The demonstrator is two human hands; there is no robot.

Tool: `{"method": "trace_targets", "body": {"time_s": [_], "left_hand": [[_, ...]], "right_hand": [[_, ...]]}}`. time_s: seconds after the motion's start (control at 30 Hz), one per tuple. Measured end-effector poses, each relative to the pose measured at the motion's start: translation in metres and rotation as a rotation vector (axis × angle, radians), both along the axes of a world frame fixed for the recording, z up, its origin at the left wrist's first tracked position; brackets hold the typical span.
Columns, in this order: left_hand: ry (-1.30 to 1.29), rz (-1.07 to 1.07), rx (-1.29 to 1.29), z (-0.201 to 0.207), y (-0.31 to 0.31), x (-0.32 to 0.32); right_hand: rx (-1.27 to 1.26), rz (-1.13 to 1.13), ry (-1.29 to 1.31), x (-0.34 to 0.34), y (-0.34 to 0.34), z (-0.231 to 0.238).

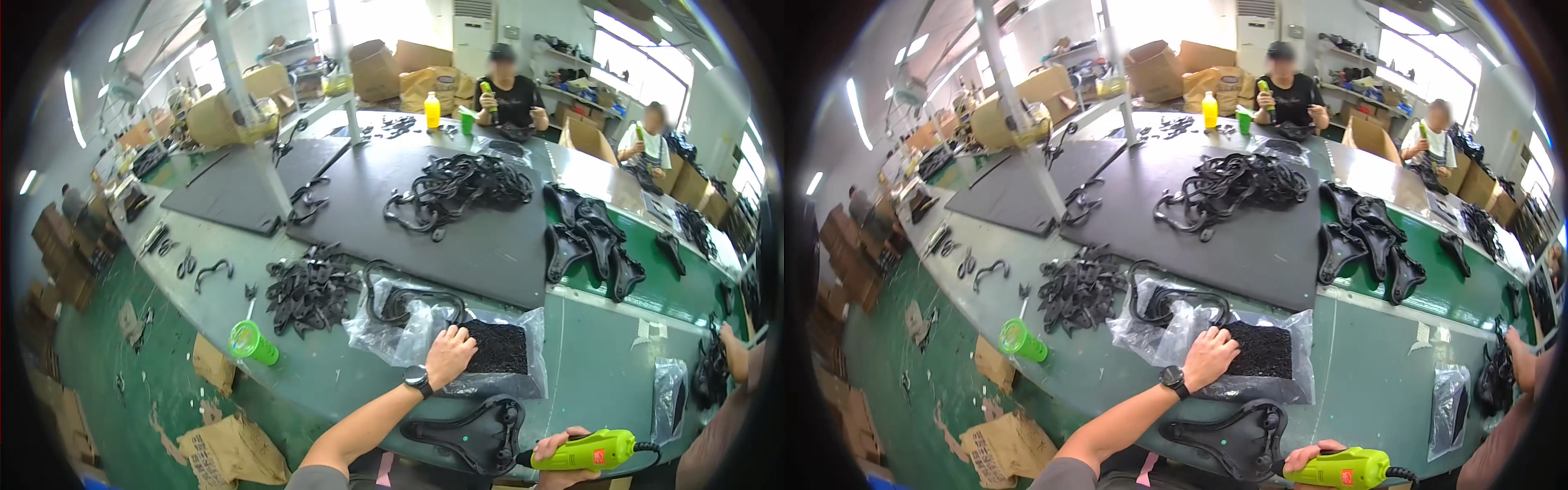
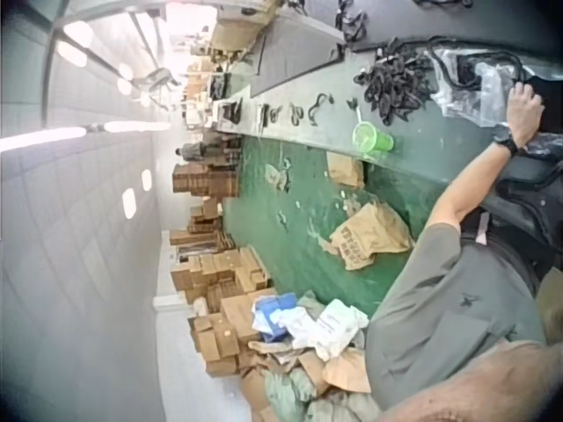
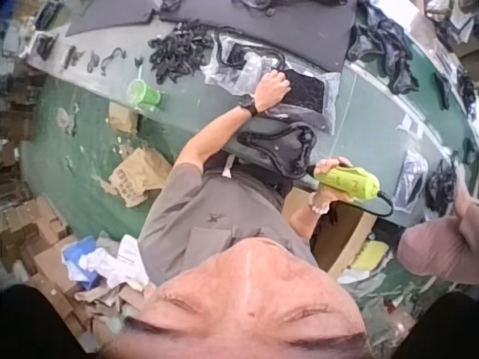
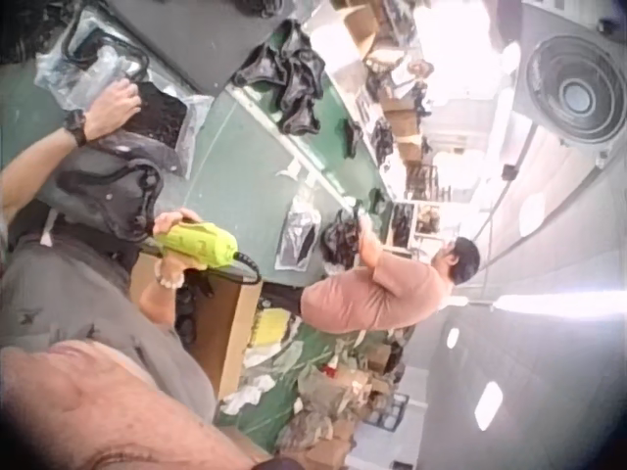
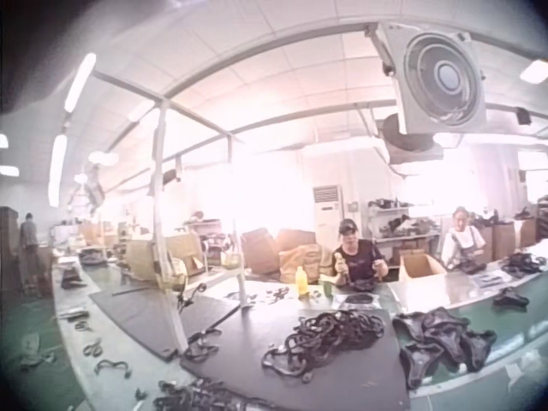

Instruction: Assembling bicycle seats by attaching components using an electric screwdriver.

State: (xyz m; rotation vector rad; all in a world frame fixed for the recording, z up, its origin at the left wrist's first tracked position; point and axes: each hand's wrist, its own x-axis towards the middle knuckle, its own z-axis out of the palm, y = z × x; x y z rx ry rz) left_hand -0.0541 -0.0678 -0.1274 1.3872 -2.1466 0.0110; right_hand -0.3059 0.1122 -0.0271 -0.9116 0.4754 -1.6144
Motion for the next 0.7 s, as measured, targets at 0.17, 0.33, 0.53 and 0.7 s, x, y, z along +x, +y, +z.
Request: {"method": "trace_targets", "body": {"time_s": [0.17, 0.33, 0.53, 0.7], "left_hand": [[0.009, 0.027, -0.051, -0.001, 0.002, 0.013], [0.051, 0.03, -0.081, 0.0, -0.001, 0.005], [0.073, -0.021, -0.102, 0.004, 0.011, 0.014], [0.187, -0.044, -0.148, 0.014, 0.028, 0.01]], "right_hand": [[0.042, 0.091, 0.041, -0.008, 0.003, -0.01], [-0.018, 0.151, -0.001, -0.008, 0.002, -0.014], [0.029, 0.184, -0.024, -0.009, 0.006, -0.024], [0.035, 0.1, 0.032, -0.001, 0.007, -0.011]]}}
